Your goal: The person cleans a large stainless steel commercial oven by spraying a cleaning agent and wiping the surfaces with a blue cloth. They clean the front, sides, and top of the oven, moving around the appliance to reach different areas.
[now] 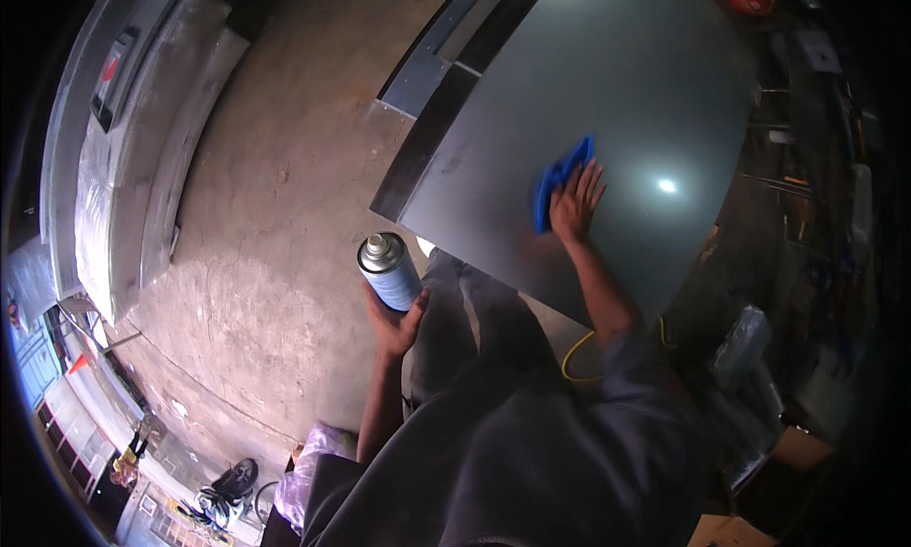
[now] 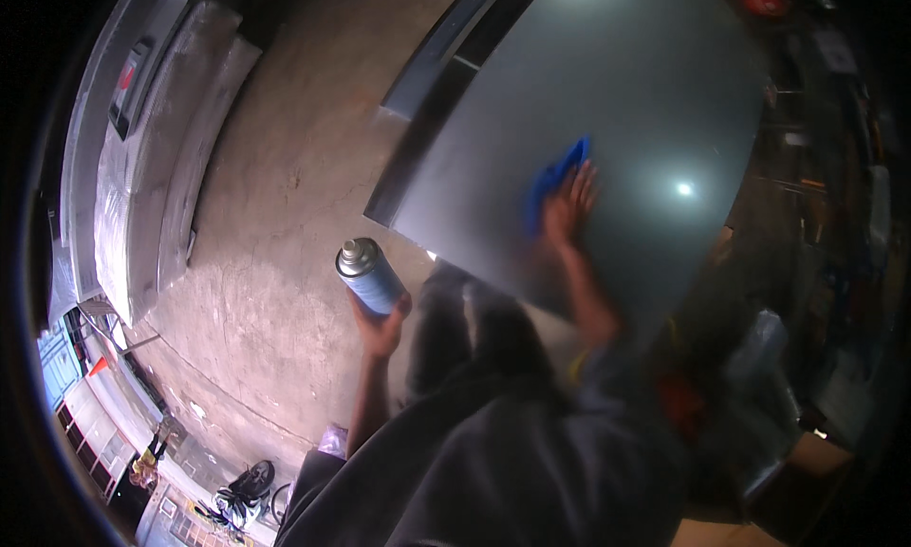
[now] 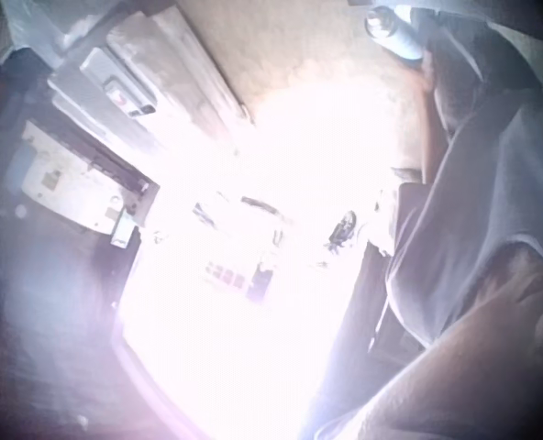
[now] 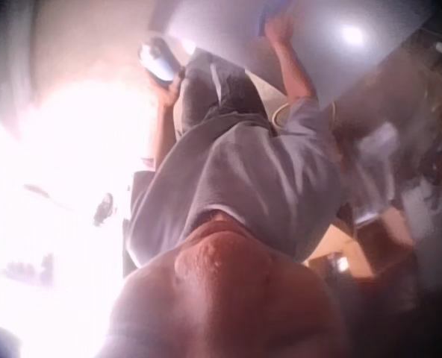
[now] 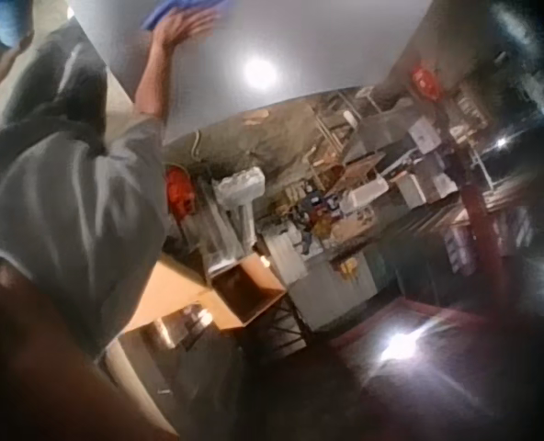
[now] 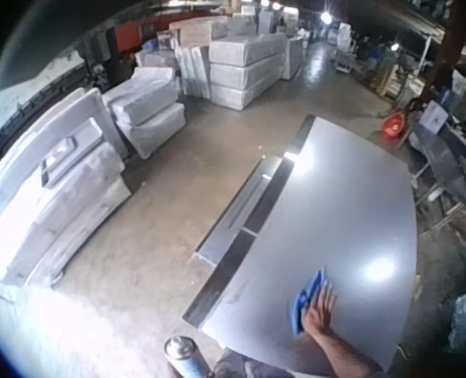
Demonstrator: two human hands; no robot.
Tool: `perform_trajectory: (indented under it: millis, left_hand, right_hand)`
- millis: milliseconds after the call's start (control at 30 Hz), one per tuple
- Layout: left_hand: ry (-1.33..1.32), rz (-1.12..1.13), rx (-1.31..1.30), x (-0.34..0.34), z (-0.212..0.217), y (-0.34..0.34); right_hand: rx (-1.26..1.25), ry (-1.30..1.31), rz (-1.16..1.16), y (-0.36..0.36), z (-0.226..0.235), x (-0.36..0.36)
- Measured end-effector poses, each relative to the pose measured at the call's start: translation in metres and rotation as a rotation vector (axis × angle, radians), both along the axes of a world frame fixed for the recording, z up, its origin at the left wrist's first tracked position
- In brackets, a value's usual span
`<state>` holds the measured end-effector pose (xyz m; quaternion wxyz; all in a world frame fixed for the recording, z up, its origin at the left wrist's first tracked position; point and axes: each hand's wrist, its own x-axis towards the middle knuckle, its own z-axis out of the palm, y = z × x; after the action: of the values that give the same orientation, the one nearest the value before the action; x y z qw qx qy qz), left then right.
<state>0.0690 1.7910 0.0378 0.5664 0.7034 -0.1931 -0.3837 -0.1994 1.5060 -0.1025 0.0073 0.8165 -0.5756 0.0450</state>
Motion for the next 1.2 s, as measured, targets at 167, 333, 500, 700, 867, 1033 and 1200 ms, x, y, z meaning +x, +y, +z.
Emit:
perform_trajectory:
  millis: [167, 333, 500, 700, 867, 1033, 1200]
  left_hand:
    - [-0.048, 0.126, 0.076, 0.013, -0.011, 0.036]
    - [-0.108, 0.268, 0.056, 0.001, -0.014, 0.057]
    - [-0.167, 0.287, 0.073, -0.040, -0.028, 0.053]
    - [-0.147, 0.423, 0.078, -0.149, -0.046, 0.054]
    - [-0.123, 0.459, 0.061, -0.223, -0.060, 0.042]
    - [-0.003, 0.365, 0.089, -0.212, -0.073, 0.023]
    - [-0.014, 0.305, 0.071, -0.168, -0.086, 0.018]
  right_hand:
    - [-0.068, 0.020, 0.058, -0.067, -0.019, 0.060]
    - [-0.069, -0.204, 0.085, -0.065, -0.035, 0.142]
    - [0.064, -0.321, 0.794, 0.035, -0.032, 0.178]
    - [0.318, 0.266, 0.415, 0.007, 0.014, -0.046]
    - [0.166, 0.380, 0.344, -0.034, -0.010, -0.108]
    - [0.080, -0.086, 0.435, -0.059, -0.038, 0.045]
    - [0.051, -0.267, 0.838, -0.002, -0.018, 0.221]
